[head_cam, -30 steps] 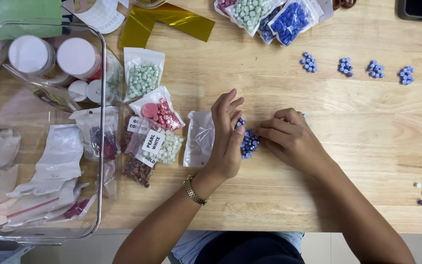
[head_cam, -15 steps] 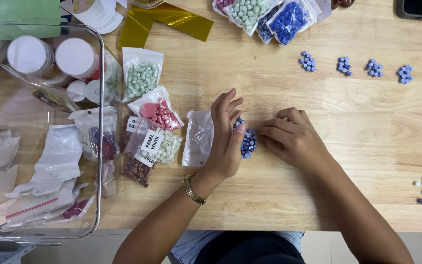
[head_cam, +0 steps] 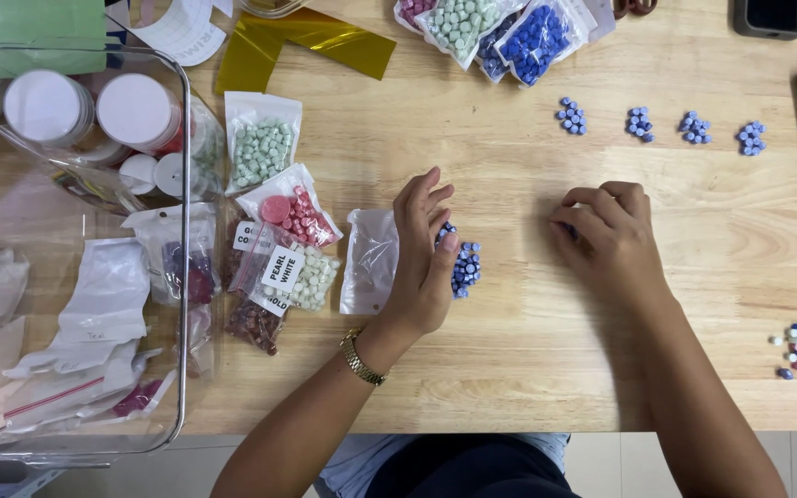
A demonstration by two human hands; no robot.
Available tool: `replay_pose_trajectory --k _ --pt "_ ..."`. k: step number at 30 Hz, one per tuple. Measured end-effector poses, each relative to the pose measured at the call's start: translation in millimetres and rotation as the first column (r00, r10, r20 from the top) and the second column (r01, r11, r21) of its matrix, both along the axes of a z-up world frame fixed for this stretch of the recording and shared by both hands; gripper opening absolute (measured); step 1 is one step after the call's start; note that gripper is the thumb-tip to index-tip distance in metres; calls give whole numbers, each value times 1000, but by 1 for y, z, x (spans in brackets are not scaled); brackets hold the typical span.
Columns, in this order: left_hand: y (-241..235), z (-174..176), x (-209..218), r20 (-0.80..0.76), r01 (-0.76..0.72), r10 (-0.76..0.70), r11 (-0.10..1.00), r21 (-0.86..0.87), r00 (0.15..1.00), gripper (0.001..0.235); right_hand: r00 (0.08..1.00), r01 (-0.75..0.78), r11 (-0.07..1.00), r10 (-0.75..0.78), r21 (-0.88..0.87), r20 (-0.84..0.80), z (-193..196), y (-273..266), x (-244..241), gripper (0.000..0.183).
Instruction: Arranging small blue flower-shaped beads into clusters on a wooden surface.
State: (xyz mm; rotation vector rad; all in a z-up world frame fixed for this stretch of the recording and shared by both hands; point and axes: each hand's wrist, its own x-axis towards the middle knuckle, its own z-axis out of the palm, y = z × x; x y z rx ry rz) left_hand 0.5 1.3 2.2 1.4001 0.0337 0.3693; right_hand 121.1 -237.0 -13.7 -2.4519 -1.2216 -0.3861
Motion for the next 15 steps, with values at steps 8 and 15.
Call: replay_pose_trajectory --k 8,15 --pt "0 0 0 6 2 -2 1000 -3 1000 69 974 -205 976 210 68 -81 28 56 -25 10" --pt "1 1 0 17 4 -4 1000 -16 1000 70 943 -281 955 293 98 -159 26 74 -31 7"
